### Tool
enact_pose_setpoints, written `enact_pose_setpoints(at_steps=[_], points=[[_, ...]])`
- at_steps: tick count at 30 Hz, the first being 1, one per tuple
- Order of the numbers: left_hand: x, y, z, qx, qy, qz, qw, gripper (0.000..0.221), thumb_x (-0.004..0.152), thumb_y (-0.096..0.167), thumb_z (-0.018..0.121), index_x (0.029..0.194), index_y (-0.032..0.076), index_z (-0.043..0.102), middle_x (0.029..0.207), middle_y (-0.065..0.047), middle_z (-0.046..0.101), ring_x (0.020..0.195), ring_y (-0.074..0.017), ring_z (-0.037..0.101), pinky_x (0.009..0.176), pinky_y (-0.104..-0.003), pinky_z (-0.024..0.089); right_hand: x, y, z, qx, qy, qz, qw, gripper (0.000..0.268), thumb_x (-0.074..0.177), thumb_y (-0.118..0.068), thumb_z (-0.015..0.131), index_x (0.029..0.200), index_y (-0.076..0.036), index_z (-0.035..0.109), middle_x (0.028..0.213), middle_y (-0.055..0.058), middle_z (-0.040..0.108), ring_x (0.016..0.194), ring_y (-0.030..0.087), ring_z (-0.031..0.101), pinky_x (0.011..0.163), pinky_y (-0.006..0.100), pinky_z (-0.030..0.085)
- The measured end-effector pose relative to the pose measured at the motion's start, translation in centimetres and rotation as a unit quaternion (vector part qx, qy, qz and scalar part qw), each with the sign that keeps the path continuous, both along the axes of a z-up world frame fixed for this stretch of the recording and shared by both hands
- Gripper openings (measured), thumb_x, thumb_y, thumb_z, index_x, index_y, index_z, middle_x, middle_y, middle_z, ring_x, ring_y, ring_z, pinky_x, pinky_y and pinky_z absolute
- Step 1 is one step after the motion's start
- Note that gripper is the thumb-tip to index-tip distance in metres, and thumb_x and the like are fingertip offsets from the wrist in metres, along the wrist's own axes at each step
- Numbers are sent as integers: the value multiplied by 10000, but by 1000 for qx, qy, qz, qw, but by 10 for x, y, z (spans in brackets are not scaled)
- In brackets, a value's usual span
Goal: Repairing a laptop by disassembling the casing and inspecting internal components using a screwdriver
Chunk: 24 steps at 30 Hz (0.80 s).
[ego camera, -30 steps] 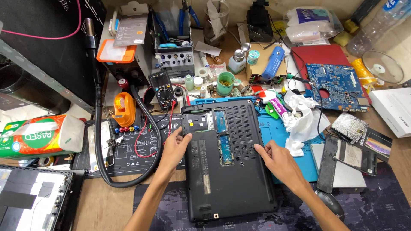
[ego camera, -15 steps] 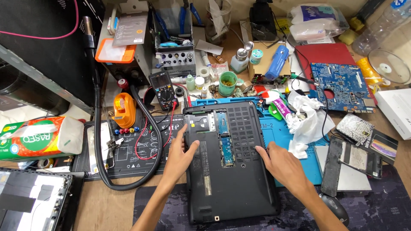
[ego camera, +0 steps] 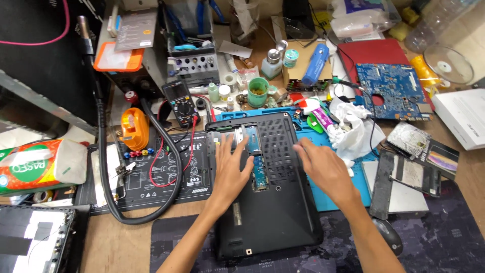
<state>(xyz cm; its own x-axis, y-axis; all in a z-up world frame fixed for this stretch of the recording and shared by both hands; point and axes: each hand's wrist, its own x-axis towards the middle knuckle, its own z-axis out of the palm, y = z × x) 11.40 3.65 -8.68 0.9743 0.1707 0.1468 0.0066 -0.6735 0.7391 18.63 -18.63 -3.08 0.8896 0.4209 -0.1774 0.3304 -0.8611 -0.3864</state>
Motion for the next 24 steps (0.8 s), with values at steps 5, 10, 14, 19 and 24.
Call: enact_pose_setpoints(at_steps=[5,10,14,19,24], points=[[15,-22,-8,30,-1,-69,997,464,1011,220,596,1461,114,557,1502,-278,442,1511,-472,229,1221,-589,74,-6,9,4,91,63,20,994,458,965,-65,384,1408,-159,453,658,195,685,654,394,710,606,507,547],[31,-38,-18,61,-14,-115,991,422,1006,233,603,1412,119,597,1474,-260,494,1499,-445,299,1230,-591,107,-1,5,-2,150,87,31,984,500,974,-15,375,1471,-68,383,648,142,698,573,285,691,554,421,546],[42,-47,-26,68,-33,-132,988,405,1006,228,593,1400,133,598,1467,-237,508,1472,-431,362,1229,-591,151,3,-1,1,148,44,44,987,415,1018,-57,386,1429,-73,446,770,158,716,645,301,700,564,440,536],[49,-55,-34,73,-41,-137,987,402,1005,210,594,1397,123,598,1484,-233,501,1456,-421,392,1227,-586,179,8,-11,-10,174,64,32,982,331,1087,-166,347,1347,-17,487,619,134,713,548,255,691,526,385,550],[48,-56,-29,96,-43,-136,985,400,1003,171,589,1398,108,597,1483,-230,498,1458,-409,393,1231,-583,162,11,-20,-17,176,89,31,980,469,996,-32,393,1460,37,379,792,180,729,692,295,707,591,435,562]])
